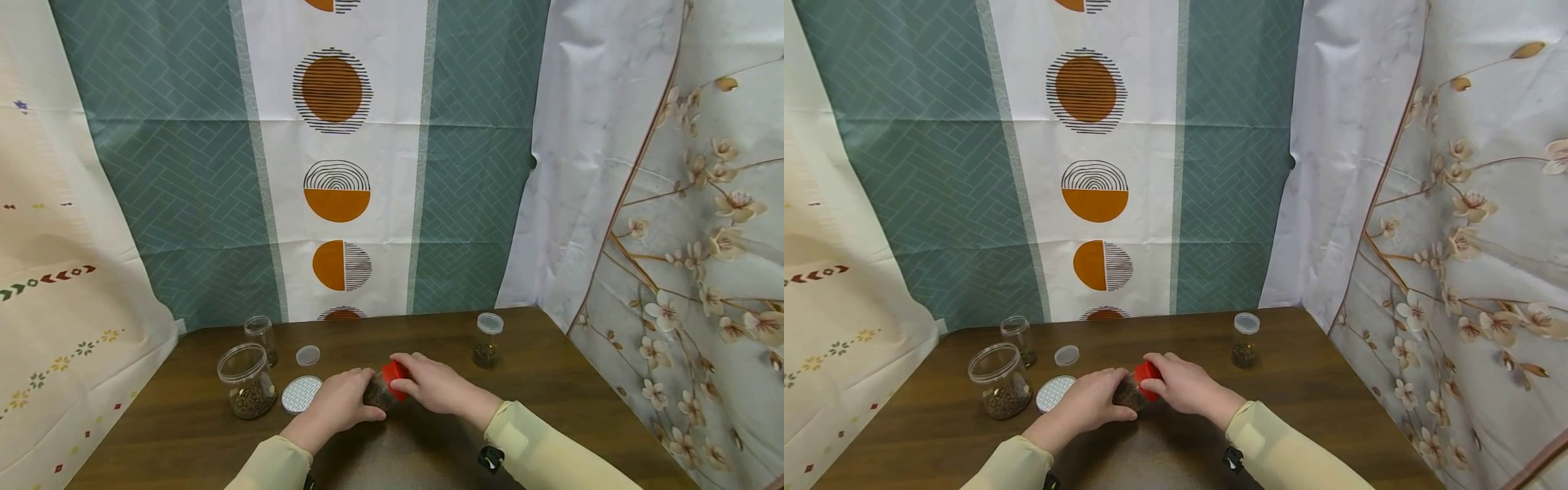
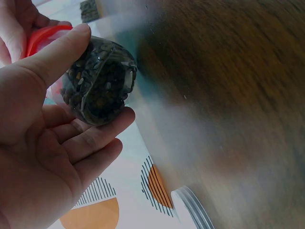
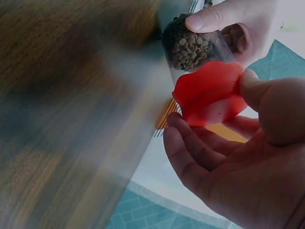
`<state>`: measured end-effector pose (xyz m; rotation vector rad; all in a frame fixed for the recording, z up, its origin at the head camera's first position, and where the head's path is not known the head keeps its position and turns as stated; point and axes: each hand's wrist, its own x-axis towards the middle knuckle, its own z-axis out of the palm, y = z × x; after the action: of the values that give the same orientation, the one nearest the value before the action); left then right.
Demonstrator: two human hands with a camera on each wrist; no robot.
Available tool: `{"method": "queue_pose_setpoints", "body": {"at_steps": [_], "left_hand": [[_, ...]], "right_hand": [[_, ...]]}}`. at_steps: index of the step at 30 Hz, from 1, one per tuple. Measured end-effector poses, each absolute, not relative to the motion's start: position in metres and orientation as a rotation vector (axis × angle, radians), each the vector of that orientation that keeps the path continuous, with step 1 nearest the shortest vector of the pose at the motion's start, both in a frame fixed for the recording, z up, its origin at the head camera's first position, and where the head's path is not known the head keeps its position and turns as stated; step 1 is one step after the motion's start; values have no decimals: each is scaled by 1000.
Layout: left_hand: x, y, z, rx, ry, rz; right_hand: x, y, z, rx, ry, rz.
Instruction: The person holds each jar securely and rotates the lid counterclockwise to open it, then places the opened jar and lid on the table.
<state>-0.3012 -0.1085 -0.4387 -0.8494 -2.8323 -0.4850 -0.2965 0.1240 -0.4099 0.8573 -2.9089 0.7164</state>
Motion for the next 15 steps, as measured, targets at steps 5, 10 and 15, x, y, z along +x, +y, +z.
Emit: {"method": "queue_pose_setpoints", "body": {"at_steps": [5, 10, 15], "left_hand": [[-301, -108, -437, -851, -2830, -477], [-302, -108, -437, -839, -2848, -481], [-301, -108, -436, -839, -2857, -504]], "right_hand": [[-295, 127, -409, 902, -2904, 741], [-296, 129, -409, 935, -2899, 766], [-297, 131, -411, 949, -2899, 781]]}}
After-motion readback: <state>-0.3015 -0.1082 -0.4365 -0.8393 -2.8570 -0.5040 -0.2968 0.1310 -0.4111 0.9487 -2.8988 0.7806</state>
